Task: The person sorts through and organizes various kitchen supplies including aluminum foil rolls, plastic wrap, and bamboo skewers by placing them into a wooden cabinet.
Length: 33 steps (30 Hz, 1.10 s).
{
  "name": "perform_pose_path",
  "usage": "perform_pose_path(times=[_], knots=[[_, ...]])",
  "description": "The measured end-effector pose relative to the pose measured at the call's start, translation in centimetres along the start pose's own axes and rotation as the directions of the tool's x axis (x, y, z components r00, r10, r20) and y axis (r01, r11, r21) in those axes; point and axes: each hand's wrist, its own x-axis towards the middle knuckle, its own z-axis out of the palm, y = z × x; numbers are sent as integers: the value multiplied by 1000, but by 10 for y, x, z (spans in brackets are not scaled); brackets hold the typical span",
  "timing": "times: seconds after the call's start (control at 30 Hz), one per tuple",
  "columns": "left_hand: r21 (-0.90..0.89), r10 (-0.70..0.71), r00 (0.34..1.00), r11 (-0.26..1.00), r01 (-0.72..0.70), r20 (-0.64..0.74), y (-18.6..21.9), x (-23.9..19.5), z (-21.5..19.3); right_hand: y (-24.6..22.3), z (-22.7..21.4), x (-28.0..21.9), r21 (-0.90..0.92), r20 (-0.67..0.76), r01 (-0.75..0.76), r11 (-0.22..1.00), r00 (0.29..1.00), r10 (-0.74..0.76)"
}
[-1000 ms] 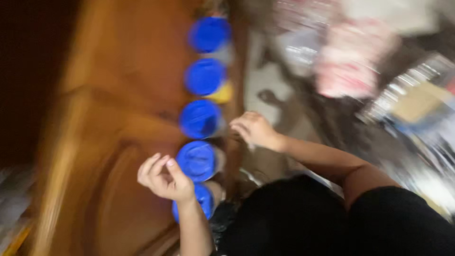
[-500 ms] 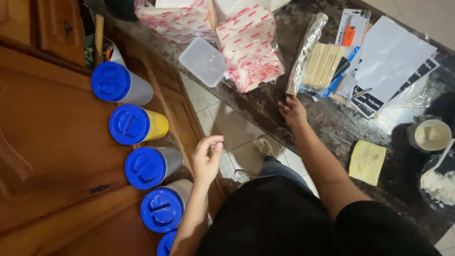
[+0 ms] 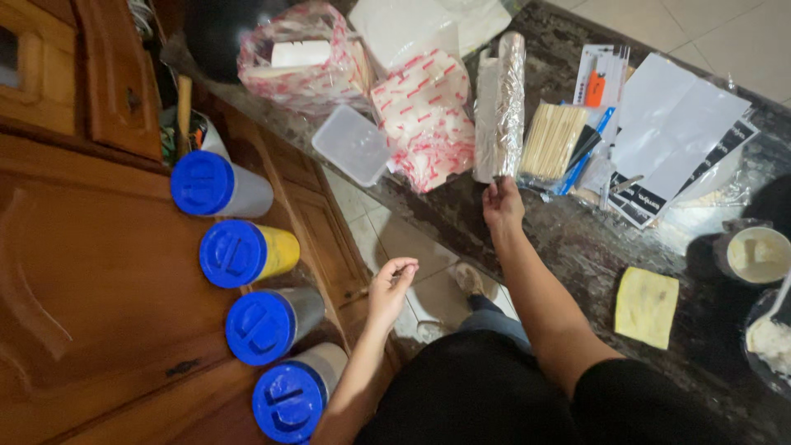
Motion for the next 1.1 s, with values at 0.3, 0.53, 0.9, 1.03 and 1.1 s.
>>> perform_pose_path(times=[0.3,0.53,0.9,1.03,1.1], knots=[[-41,172,971,983,-181,-168,24,61,-8,-36,7,-124,-339,458,-100,935,851,257],[-596,282,954,750,-286,-102,2,116,-66,-19,33,-232,-618,258,-415,668,695,671],[-700,423,860,521,-488,-285,98,51,-94,0,53,-260,-750,201,-428,504,578,790],[-719,457,864,526,-454,-211,109,17,-98,12,53,-261,-793,117,-414,447,617,778],[-710,453,867,540,-452,-208,100,13,-108,17,49,-257,-818,108,-389,424,620,777]])
